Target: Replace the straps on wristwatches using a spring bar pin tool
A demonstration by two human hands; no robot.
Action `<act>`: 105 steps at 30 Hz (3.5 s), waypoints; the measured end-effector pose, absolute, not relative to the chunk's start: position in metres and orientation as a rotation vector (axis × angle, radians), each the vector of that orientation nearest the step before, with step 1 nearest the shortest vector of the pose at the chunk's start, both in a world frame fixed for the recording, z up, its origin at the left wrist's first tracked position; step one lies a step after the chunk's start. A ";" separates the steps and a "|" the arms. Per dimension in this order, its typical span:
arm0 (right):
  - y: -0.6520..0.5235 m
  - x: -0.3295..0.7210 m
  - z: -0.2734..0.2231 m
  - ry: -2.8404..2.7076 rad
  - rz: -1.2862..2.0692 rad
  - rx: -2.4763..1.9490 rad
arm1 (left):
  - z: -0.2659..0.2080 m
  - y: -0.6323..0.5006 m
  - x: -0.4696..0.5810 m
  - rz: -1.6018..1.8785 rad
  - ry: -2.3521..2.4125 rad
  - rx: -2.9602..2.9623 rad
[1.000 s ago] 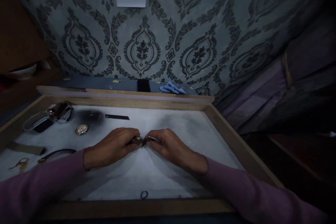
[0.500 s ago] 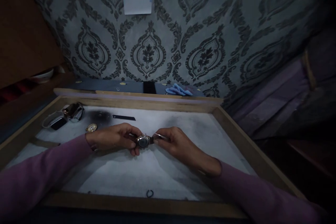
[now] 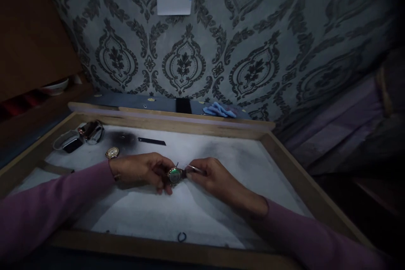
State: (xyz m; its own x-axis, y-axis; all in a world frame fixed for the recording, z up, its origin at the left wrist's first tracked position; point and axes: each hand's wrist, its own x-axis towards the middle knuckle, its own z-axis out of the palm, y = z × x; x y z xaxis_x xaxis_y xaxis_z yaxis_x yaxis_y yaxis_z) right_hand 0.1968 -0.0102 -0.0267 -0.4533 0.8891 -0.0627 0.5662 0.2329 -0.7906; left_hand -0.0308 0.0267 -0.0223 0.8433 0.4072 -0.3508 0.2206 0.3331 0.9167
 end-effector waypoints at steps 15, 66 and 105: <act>-0.010 0.201 -0.009 -1.772 1.674 -1.158 | -0.016 0.017 -0.023 0.129 0.707 1.654; -0.014 0.196 -0.032 -2.228 0.879 -0.965 | -0.021 0.019 -0.025 0.153 0.708 1.410; -0.014 0.196 -0.026 -2.282 0.972 -1.018 | -0.023 0.020 -0.025 0.163 0.671 1.462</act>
